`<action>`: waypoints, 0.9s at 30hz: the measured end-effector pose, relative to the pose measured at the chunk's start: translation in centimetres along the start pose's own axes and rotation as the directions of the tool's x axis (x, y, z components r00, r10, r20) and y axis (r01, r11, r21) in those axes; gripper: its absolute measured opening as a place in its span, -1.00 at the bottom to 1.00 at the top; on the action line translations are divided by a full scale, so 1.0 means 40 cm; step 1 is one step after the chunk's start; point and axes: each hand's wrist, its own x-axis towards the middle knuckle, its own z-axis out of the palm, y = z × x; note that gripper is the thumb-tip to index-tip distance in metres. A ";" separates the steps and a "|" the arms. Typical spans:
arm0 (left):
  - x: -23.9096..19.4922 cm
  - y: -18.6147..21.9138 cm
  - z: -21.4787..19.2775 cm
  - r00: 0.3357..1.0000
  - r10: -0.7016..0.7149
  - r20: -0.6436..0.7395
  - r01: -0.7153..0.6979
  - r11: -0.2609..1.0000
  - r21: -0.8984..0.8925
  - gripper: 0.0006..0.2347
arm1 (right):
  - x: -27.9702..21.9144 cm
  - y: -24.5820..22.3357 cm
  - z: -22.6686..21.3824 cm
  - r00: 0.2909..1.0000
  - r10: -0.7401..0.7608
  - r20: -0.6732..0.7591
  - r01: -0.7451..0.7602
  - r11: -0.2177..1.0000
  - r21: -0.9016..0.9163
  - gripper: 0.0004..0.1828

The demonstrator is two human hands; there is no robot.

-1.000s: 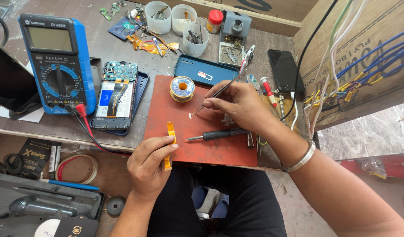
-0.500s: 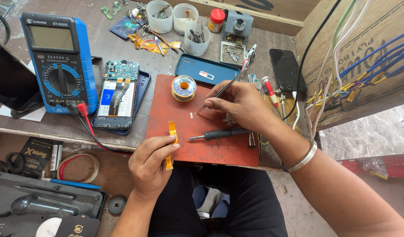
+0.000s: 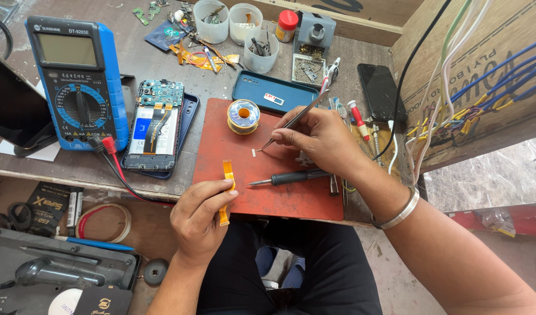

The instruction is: The person repairs a flexible ribbon cable by applying flux, soldering a small component onto the cable using a soldering iron and tweezers, then cleaning the area with a spray and a toothbrush. The person inspects the repaired cable afterward.

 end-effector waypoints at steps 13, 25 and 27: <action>0.009 0.040 -0.016 1.000 0.007 0.026 -0.005 0.997 -0.080 -0.82 | -0.052 0.001 -0.012 0.985 0.151 -0.089 -0.127 0.965 0.227 -0.87; 0.030 0.028 -0.024 0.995 -0.008 0.100 0.007 1.000 0.013 -0.79 | -0.102 0.037 0.035 0.989 -0.049 -0.138 0.089 0.950 0.299 -0.88; 0.027 0.027 -0.020 0.996 -0.007 0.092 0.004 1.000 0.028 -0.77 | -0.108 0.026 0.060 0.982 -0.125 -0.144 0.167 0.930 0.327 -0.89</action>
